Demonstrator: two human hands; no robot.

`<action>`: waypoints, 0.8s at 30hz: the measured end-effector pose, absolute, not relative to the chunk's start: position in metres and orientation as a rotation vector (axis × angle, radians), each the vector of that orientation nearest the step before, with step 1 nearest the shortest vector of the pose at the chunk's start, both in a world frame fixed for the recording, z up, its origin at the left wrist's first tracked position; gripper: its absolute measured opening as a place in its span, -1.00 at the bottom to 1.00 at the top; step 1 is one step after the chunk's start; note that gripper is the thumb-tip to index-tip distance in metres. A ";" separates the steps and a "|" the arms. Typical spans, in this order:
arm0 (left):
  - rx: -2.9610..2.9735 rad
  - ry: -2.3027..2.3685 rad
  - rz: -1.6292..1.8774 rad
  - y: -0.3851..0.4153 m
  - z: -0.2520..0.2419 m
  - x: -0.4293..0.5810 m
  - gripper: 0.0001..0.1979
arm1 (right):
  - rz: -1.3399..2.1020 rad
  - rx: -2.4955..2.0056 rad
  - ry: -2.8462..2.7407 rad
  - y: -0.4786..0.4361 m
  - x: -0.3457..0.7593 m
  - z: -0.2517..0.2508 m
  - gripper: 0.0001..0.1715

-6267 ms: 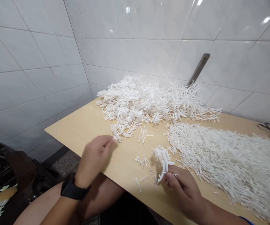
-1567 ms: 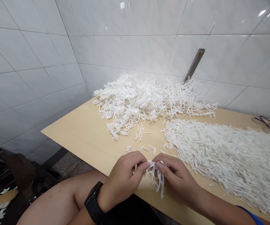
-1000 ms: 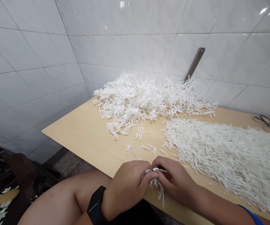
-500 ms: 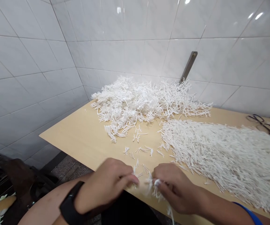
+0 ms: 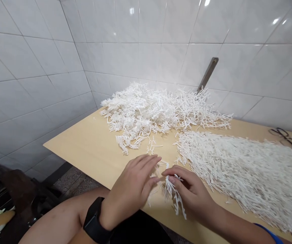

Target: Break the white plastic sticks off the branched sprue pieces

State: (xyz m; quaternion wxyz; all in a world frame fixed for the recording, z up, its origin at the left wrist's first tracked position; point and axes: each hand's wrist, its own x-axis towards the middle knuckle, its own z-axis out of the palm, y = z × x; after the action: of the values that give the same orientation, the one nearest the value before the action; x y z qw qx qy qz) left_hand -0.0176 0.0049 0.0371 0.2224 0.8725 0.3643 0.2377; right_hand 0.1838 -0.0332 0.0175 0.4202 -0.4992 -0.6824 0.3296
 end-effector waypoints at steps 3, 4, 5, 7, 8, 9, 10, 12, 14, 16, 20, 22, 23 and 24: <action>2.452 0.988 0.659 0.001 0.037 -0.011 -0.37 | 0.889 -1.372 -1.559 -0.035 0.182 0.013 -0.79; 2.425 0.994 0.678 -0.002 0.036 -0.009 -0.33 | 0.894 -1.397 -1.533 -0.036 0.182 0.012 -0.80; 2.387 1.004 0.696 -0.005 0.036 -0.005 -0.33 | 0.883 -1.409 -1.530 -0.037 0.181 0.012 -0.80; 2.306 1.043 0.716 -0.011 0.035 0.002 -0.41 | 0.832 -1.414 -1.571 -0.039 0.180 0.014 -0.78; 2.281 1.063 0.721 -0.015 0.034 0.006 -0.47 | 0.805 -1.408 -1.599 -0.040 0.179 0.016 -0.77; 2.272 1.076 0.724 -0.018 0.032 0.009 -0.52 | 0.787 -1.399 -1.623 -0.041 0.179 0.018 -0.76; 2.276 1.084 0.731 -0.021 0.030 0.012 -0.56 | 0.777 -1.389 -1.642 -0.042 0.179 0.019 -0.75; 2.300 1.083 0.760 -0.025 0.026 0.015 -0.62 | 0.781 -1.363 -1.675 -0.043 0.179 0.021 -0.72; 2.321 1.091 0.770 -0.027 0.023 0.017 -0.67 | 0.802 -1.345 -1.714 -0.045 0.179 0.020 -0.68; 2.333 1.115 0.772 -0.028 0.021 0.017 -0.67 | 0.837 -1.332 -1.746 -0.045 0.179 0.017 -0.60; 2.340 1.112 0.822 -0.028 0.019 0.018 -0.64 | 0.995 -1.273 -1.802 -0.042 0.178 0.015 -0.52; 2.326 1.152 0.854 -0.027 0.019 0.018 -0.63 | 1.022 -1.230 -1.845 -0.042 0.179 0.017 -0.51; 2.314 1.182 0.855 -0.026 0.020 0.016 -0.62 | 1.014 -1.206 -1.874 -0.042 0.179 0.019 -0.51; 2.299 1.207 0.844 -0.023 0.022 0.012 -0.61 | 1.001 -1.181 -1.903 -0.043 0.180 0.021 -0.51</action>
State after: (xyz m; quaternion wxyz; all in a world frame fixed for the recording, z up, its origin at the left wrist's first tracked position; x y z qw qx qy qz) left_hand 0.0124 -0.0229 0.0216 0.2044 0.8242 0.4328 0.3025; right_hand 0.1800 -0.0426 0.0208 0.3373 -0.4533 -0.7303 0.3840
